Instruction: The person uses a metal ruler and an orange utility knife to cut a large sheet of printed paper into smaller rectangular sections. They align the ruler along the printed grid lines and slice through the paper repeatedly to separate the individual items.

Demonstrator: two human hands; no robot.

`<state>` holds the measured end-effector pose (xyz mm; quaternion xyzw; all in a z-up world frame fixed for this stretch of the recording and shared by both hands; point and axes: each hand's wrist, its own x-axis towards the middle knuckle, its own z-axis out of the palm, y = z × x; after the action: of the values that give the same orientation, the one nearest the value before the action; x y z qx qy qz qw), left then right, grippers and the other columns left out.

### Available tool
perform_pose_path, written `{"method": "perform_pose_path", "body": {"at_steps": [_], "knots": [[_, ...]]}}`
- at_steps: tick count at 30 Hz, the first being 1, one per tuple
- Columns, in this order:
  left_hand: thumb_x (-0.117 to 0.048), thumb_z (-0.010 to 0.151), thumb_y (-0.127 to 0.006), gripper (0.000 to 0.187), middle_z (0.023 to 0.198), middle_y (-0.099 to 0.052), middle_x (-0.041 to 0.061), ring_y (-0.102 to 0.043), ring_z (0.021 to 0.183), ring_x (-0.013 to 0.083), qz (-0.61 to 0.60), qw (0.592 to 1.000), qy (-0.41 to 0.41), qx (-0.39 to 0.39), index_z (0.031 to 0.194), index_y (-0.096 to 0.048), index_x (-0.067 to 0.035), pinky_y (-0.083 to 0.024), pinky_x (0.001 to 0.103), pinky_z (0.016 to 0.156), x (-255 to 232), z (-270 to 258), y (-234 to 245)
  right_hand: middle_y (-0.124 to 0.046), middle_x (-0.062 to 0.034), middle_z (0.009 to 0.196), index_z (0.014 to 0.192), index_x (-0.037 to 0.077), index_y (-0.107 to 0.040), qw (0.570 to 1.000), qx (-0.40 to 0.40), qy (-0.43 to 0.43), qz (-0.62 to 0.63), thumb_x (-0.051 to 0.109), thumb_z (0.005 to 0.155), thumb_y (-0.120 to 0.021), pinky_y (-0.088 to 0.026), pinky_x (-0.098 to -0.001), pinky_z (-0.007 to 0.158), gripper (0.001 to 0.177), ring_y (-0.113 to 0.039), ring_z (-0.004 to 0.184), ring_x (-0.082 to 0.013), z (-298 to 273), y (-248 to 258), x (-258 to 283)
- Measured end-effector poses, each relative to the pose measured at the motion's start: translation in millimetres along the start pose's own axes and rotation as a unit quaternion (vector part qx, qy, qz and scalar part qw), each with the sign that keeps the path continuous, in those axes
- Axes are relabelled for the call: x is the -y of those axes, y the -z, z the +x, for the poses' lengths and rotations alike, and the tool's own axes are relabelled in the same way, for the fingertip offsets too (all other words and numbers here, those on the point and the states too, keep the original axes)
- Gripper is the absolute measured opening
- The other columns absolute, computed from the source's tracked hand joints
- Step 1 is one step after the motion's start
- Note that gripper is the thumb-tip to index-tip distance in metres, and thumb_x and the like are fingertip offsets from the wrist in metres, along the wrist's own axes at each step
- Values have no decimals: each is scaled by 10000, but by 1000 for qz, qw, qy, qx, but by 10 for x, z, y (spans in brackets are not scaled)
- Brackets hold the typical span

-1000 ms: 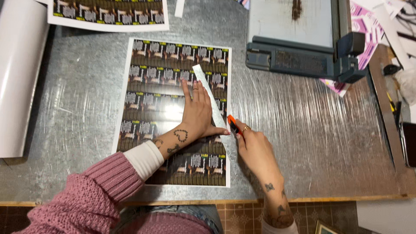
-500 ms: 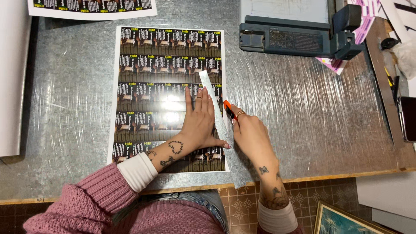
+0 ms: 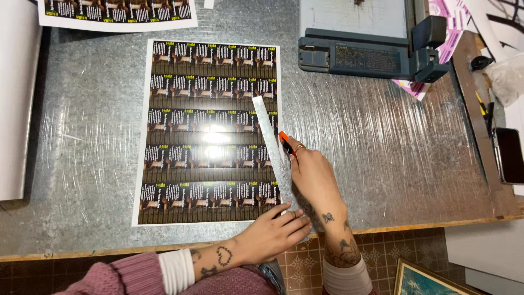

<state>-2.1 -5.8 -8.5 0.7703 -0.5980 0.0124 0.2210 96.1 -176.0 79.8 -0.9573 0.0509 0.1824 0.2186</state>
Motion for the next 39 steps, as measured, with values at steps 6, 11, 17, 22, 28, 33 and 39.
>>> {"method": "perform_pose_path", "body": {"at_steps": [6,11,17,22,28,33,39], "knots": [[-115,1033,-744,124,1043,-721,-12,-628,994,226,33,990,-77,-110,1145,-772,-163,-553,390,935,70,58,-130,-757,-215,927,1642,216,-503,1000,14,-14,3,122,1082,-464,-526,-550,688,569,-697,767,-441,8,21,-20],[-73,1095,-747,89,1082,-741,-20,-687,990,169,-21,982,-122,-142,1127,-771,-152,-355,460,1348,133,-214,199,-746,-181,820,1650,201,-510,1000,13,-9,1,85,1076,-470,-533,-526,641,587,-684,676,-393,-4,23,-15],[-30,1135,-558,117,1064,-618,94,-601,1059,287,-108,984,-134,-42,1124,-674,-44,-381,534,1341,199,-577,366,-759,-225,898,1674,241,-477,1000,6,-10,-1,74,1054,-463,-546,-584,699,642,-709,772,-465,-6,-6,-5],[-665,1101,-186,782,1417,-679,141,-565,1423,378,-187,982,-31,22,1359,-642,-84,-652,475,855,449,-364,715,-712,-157,790,1666,155,-477,1000,-3,-11,-11,80,1073,-481,-548,-542,624,598,-684,672,-373,-69,8,49],[-944,745,-690,1449,1709,-263,340,-190,1593,568,-66,961,269,-10,1709,-209,26,32,725,1272,1107,-152,618,-754,-299,1292,1564,48,-597,999,-8,-6,39,105,1062,-493,-608,-625,900,516,-750,1117,-518,-177,190,219],[-1022,721,-573,1368,1777,-295,149,-238,1620,433,15,970,241,7,1714,-306,-119,30,738,1270,1155,-111,512,-748,-305,1302,1569,36,-579,998,1,-6,55,96,1064,-484,-608,-628,901,518,-745,1127,-522,-196,186,198],[-1060,626,-611,1529,1793,-255,157,-165,1646,436,-1,971,236,51,1717,-240,-54,27,737,1274,1095,-41,611,-746,-282,1324,1571,56,-583,998,-3,-8,60,125,1067,-486,-598,-628,913,518,-736,1147,-516,-180,143,155]]}}
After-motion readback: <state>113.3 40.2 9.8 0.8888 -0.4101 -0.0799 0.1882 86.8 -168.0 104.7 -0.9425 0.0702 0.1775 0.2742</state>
